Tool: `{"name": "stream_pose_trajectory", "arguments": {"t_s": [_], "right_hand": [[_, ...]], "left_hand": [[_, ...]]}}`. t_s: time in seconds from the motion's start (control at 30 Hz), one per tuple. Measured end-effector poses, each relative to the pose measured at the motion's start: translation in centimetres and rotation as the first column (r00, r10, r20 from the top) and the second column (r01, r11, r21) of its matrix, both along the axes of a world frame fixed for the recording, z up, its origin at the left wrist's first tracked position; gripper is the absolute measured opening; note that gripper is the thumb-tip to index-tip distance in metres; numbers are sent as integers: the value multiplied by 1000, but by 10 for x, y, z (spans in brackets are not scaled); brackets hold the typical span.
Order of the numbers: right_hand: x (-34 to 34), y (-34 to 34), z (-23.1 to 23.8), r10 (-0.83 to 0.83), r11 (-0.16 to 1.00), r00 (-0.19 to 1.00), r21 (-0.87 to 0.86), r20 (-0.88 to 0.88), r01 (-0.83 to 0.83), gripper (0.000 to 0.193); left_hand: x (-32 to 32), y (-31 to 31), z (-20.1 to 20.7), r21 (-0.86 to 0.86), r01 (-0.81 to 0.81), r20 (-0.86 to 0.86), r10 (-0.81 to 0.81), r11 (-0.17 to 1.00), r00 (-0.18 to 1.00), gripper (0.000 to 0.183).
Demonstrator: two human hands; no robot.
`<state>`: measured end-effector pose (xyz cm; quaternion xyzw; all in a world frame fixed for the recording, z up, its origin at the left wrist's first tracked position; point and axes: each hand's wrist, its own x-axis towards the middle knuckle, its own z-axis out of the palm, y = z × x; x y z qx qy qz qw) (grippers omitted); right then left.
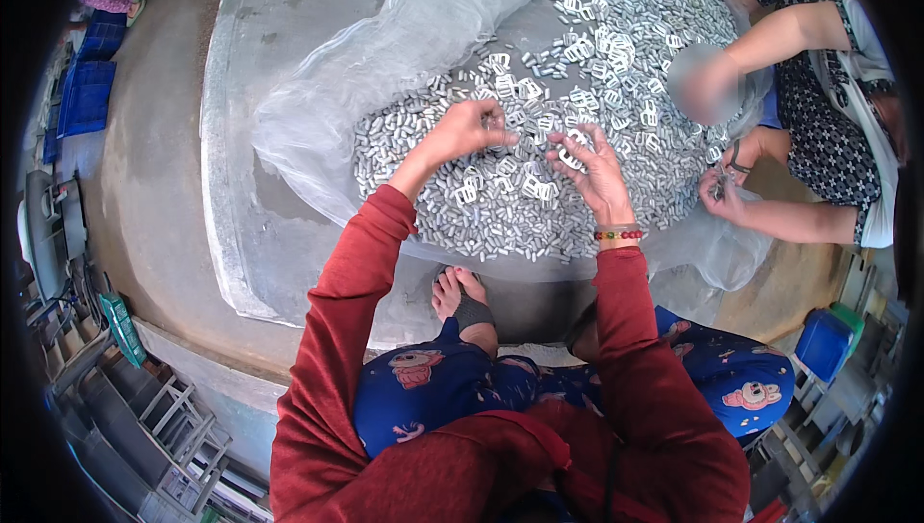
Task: The person sorts through a large pile of metal buckles on the floor by hand, moving them into different piles, before walking across the factory floor to a vibrating finishing machine.
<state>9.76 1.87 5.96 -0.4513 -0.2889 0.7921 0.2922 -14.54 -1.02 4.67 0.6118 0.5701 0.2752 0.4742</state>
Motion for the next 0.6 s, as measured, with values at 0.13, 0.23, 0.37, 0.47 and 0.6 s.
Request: {"name": "stream_pose_trajectory", "arguments": {"t_s": [0.13, 0.23, 0.37, 0.47, 0.6], "right_hand": [[-5, -3, 8, -17, 997, 981, -77, -195, 3, 40], [-10, -1, 13, -29, 992, 963, -130, -268, -6, 49], [-17, 36, -3, 209, 965, 943, 102, 259, -242, 28], [-43, 62, -39, -111, 557, 671, 605, 733, -569, 32], [-67, 56, -47, 14, 510, 343, 288, 939, -810, 27]], "left_hand": [[16, -14, -28, 112, 109, -599, -21, 988, 801, 31], [4, -8, -18, 207, 87, -541, 40, 974, 840, 26], [-18, 0, 14, 93, -116, -69, 123, 989, 990, 34], [-24, -3, 30, -105, -192, -17, 192, 976, 981, 36], [-32, -13, 38, -132, -301, 129, 318, 944, 939, 32]]}}
